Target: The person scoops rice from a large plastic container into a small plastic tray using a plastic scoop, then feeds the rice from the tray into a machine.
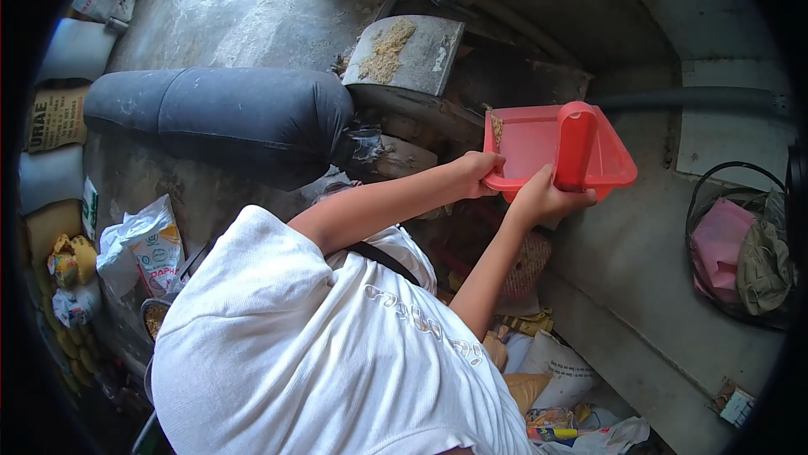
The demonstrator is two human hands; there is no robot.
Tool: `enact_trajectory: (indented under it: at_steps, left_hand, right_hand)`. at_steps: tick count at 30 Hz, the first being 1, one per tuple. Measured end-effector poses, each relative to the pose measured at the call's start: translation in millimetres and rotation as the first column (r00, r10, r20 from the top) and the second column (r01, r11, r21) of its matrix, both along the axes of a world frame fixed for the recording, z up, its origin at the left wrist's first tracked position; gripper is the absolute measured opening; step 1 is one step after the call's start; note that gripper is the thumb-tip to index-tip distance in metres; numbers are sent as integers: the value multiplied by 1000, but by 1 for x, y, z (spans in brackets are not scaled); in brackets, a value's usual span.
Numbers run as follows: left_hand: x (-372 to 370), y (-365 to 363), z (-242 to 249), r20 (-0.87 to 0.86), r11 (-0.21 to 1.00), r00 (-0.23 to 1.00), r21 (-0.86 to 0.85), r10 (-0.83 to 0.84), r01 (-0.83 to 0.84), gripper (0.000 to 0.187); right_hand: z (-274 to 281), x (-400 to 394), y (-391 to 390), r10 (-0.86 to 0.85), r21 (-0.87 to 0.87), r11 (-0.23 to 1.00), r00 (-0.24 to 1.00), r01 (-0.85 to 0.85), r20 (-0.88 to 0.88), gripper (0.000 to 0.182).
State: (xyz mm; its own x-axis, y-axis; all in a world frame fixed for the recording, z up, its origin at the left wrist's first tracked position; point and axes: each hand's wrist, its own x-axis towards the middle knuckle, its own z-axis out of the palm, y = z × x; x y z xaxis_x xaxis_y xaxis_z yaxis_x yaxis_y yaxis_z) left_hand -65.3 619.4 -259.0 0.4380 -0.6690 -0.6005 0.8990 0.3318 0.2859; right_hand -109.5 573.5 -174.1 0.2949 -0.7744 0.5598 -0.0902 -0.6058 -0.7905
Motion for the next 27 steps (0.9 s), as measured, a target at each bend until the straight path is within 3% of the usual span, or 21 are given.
enact_trajectory:
  at_steps: [27]
  left_hand:
    - [1,-3,-2,-33,1000,999,-8,18,-18,21]
  right_hand:
    - [-1,2,-7,-26,-106,994,998,20,-52,42]
